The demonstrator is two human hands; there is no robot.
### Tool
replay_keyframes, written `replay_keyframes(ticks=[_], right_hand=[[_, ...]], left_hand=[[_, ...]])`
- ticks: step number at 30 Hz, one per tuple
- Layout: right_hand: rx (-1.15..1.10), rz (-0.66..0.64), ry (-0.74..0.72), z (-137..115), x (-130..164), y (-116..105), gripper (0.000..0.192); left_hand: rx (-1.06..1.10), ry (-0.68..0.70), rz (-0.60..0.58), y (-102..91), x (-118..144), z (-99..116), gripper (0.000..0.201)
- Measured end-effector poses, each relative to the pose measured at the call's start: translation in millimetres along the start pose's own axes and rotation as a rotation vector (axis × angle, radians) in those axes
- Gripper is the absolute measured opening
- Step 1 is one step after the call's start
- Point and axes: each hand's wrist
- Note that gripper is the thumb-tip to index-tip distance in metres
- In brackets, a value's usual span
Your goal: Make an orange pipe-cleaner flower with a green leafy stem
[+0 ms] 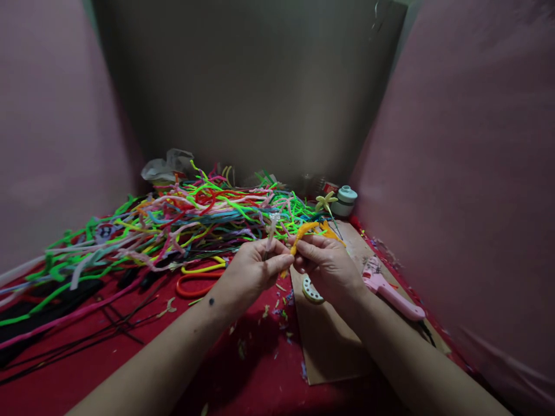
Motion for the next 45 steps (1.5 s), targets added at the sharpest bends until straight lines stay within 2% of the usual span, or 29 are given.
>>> replay_keyframes(ticks=[6, 14, 27, 45], right_hand=[[0.121, 0.028, -0.194, 1.3, -0.5, -6.0, 0.01], [0.132, 0.043, -0.267, 4.4, 3.1, -6.5, 0.008], [0.191, 0.111, -0.274, 4.7, 10.4, -2.7, 0.009], [0.145, 0.161, -0.308, 10.5, 10.3, 0.5, 0.004]], left_hand=[[0.171, 0.036, 0.032, -1.9, -4.2, -6.5, 0.033], [0.142, 0.115, 0.137, 0.9, -5.8, -7.1, 0.018], [-0.052, 0.168, 0.172, 3.2, -0.5, -7.7, 0.018], [-0.066, 0.206, 0.182, 10.6, 2.9, -3.6, 0.015]])
Point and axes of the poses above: each hand's wrist, its own x-axis away from the middle knuckle, its own y-axis out of the palm, z = x × y, and after that the axes turned 4 degrees about z, right-handed
